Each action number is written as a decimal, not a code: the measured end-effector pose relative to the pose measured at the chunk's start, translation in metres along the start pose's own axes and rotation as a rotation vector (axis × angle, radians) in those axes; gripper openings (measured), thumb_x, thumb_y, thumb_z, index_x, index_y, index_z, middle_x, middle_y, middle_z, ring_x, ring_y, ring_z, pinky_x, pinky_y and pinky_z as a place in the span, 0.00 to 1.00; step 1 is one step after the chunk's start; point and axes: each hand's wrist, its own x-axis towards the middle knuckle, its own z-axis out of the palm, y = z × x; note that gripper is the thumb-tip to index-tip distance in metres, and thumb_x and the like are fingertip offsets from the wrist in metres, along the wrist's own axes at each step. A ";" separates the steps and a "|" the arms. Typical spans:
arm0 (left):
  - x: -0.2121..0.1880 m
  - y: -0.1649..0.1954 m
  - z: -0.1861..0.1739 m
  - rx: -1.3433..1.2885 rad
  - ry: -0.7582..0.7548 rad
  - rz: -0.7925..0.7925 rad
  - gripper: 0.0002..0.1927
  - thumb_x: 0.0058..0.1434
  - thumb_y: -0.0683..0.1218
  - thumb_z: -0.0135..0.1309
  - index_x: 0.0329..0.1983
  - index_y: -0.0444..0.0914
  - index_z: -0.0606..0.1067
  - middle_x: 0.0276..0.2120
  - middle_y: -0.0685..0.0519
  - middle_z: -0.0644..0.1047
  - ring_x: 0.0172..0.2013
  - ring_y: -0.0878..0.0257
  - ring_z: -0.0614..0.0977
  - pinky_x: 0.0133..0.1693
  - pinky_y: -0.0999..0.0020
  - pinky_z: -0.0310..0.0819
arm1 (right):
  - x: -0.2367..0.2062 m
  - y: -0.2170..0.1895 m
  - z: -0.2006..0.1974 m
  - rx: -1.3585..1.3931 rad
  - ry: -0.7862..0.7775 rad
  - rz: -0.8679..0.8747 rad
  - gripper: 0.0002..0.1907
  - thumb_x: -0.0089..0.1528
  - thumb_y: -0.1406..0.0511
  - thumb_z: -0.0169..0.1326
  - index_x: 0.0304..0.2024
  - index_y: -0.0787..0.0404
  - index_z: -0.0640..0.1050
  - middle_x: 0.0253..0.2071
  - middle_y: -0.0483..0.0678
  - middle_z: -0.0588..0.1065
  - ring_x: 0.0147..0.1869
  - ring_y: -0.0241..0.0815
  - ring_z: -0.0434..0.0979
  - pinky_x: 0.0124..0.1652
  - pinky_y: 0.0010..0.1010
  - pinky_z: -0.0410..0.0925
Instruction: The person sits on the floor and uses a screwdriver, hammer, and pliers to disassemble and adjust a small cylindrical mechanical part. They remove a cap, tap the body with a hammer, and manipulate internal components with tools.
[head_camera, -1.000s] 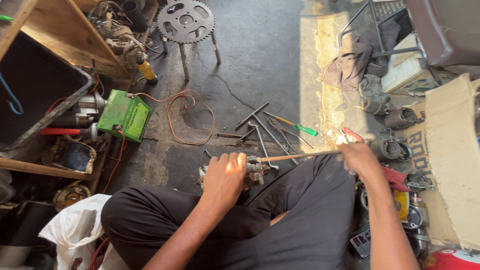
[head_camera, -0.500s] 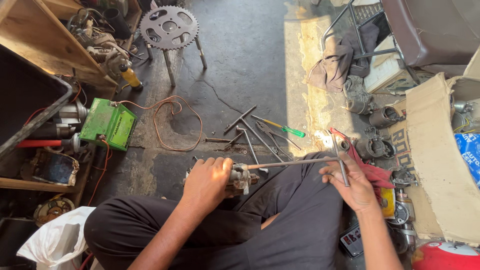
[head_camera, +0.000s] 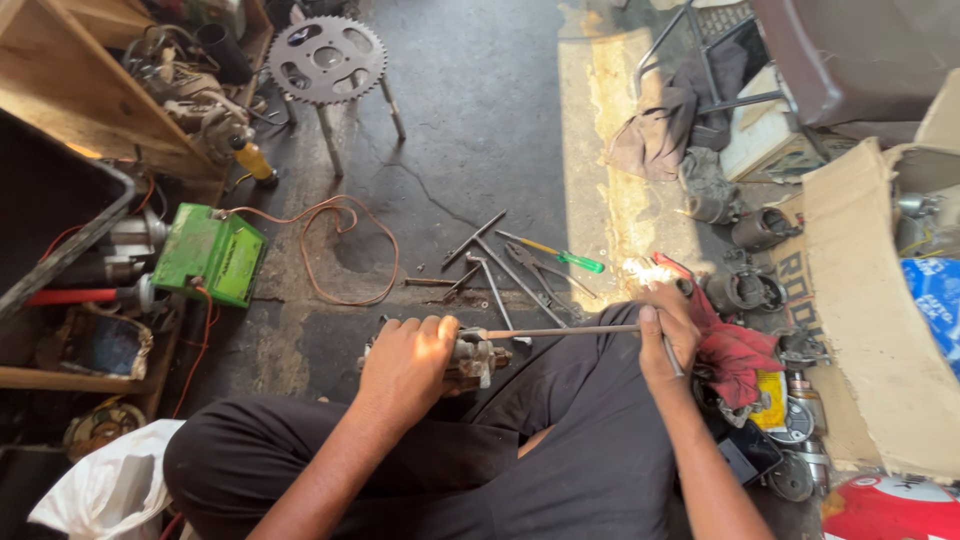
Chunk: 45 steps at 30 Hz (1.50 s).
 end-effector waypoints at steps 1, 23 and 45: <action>-0.002 0.002 0.001 0.012 0.009 -0.012 0.28 0.38 0.51 0.73 0.37 0.38 0.71 0.30 0.49 0.78 0.34 0.51 0.81 0.37 0.56 0.70 | 0.003 -0.001 -0.003 0.029 -0.058 0.022 0.15 0.70 0.67 0.50 0.31 0.70 0.78 0.40 0.50 0.78 0.60 0.50 0.76 0.56 0.35 0.68; -0.002 0.002 -0.001 -0.093 0.003 -0.026 0.33 0.31 0.51 0.75 0.40 0.39 0.73 0.32 0.50 0.78 0.35 0.51 0.80 0.38 0.55 0.69 | 0.015 0.053 -0.009 0.476 -0.411 0.971 0.20 0.61 0.69 0.57 0.14 0.62 0.70 0.14 0.41 0.61 0.18 0.33 0.57 0.22 0.31 0.52; 0.003 -0.001 -0.003 -0.055 0.028 -0.025 0.34 0.30 0.52 0.74 0.42 0.38 0.75 0.32 0.51 0.78 0.36 0.51 0.81 0.39 0.56 0.70 | 0.011 0.003 0.018 0.396 0.113 0.688 0.31 0.74 0.47 0.34 0.28 0.63 0.67 0.17 0.40 0.57 0.16 0.32 0.55 0.18 0.27 0.52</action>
